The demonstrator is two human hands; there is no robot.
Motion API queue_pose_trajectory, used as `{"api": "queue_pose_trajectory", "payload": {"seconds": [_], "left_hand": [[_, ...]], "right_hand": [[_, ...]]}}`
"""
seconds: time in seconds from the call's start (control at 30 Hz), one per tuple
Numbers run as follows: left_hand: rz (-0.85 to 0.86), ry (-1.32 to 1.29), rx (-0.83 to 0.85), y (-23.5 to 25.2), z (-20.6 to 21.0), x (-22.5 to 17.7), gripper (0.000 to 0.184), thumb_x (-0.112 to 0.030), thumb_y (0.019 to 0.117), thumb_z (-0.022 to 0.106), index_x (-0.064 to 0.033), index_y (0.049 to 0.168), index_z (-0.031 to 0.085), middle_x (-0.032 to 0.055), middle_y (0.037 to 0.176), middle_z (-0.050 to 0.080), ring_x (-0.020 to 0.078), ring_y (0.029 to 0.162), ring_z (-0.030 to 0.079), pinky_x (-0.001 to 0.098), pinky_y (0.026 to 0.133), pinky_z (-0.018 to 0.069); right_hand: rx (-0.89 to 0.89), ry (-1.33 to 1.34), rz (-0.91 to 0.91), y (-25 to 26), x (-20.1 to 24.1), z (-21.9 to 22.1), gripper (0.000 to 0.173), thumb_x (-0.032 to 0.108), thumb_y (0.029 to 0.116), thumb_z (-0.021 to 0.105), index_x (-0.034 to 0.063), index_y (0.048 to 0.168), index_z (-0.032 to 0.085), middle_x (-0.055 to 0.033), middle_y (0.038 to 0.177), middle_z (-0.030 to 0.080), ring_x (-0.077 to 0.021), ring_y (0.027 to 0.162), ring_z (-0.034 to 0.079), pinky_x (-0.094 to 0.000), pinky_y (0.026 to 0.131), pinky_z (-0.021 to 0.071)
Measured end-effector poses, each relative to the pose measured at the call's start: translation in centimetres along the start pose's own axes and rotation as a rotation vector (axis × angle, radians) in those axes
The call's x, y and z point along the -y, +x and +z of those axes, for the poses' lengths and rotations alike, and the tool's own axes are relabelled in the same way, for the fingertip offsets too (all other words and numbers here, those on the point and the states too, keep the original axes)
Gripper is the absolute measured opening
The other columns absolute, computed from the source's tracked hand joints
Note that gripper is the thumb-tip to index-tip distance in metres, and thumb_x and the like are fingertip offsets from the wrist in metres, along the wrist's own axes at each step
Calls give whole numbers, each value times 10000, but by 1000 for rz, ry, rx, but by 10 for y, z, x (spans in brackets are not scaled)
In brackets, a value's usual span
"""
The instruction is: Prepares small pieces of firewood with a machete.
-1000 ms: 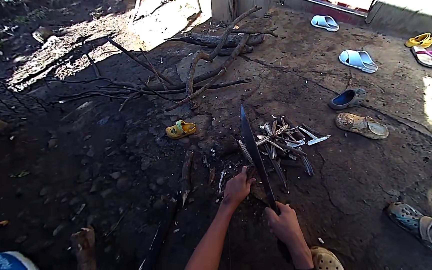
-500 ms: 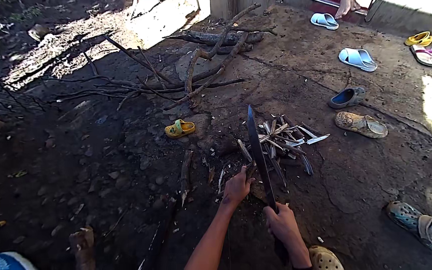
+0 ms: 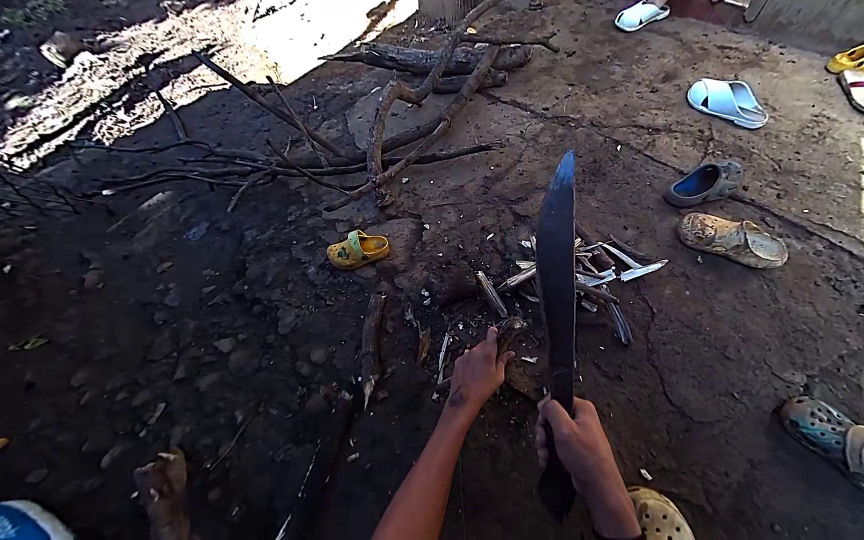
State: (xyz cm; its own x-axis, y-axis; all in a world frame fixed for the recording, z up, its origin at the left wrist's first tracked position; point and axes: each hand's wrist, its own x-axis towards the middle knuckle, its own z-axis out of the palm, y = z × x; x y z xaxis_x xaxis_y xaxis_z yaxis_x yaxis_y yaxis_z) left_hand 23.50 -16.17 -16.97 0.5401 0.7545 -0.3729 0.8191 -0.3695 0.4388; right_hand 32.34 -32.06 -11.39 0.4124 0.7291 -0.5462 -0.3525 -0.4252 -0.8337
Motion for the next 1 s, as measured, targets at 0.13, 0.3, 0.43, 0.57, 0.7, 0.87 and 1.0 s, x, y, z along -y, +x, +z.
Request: {"api": "queue_pose_trajectory", "payload": {"seconds": [0.13, 0.3, 0.43, 0.57, 0.7, 0.87, 1.0], "left_hand": [[11, -1, -9, 1, 1, 1, 622, -408, 1085, 491, -44, 1573, 366, 219, 1191, 699, 405, 1101, 689, 566, 962, 520], [17, 26, 11, 1, -2, -2, 603, -406, 1088, 486, -43, 1558, 380, 212, 1180, 699, 393, 1097, 691, 555, 955, 525], [17, 31, 13, 1, -4, -4, 590, -399, 1089, 488, -45, 1550, 390, 210, 1186, 698, 391, 1102, 690, 554, 954, 522], [23, 37, 4, 4, -4, -4, 592, -406, 1087, 487, -48, 1550, 394, 209, 1181, 699, 392, 1088, 693, 552, 947, 526], [47, 8, -38, 1, 2, 1, 595, -382, 1082, 500, -17, 1542, 400, 217, 1153, 705, 399, 1069, 697, 551, 941, 525], [181, -17, -294, -13, -21, -12, 488, -344, 1049, 573, 25, 1368, 570, 223, 1021, 727, 414, 903, 730, 566, 806, 566], [200, -20, -315, -7, -11, -2, 496, -348, 1050, 570, 23, 1379, 559, 226, 1013, 725, 418, 880, 730, 565, 782, 567]], "right_hand": [[-68, -124, -10, 10, -2, 3, 280, 136, 1031, 484, 55, 782, 585, -29, 520, 563, -124, 400, 558, -277, 412, 514], [-60, -414, 105, 31, -20, 4, 254, 223, 1038, 512, 85, 860, 628, -11, 565, 580, -118, 441, 579, -297, 456, 522], [-67, -412, 108, 32, -18, 5, 260, 221, 1041, 512, 81, 855, 628, -11, 556, 580, -118, 435, 580, -294, 447, 520], [-80, -412, 109, 34, -19, 6, 260, 217, 1042, 522, 78, 849, 628, -20, 558, 583, -120, 434, 583, -294, 448, 523], [-110, -524, 91, 32, -21, 12, 254, 254, 1034, 539, 98, 874, 658, -16, 592, 590, -124, 476, 595, -319, 506, 534], [-191, -571, -99, 10, 2, 16, 210, 225, 992, 571, 100, 849, 660, -4, 601, 573, -120, 506, 582, -341, 525, 511], [-211, -657, -89, 7, 4, 22, 223, 225, 1002, 583, 89, 844, 663, -20, 622, 554, -148, 558, 563, -372, 559, 463]]}}
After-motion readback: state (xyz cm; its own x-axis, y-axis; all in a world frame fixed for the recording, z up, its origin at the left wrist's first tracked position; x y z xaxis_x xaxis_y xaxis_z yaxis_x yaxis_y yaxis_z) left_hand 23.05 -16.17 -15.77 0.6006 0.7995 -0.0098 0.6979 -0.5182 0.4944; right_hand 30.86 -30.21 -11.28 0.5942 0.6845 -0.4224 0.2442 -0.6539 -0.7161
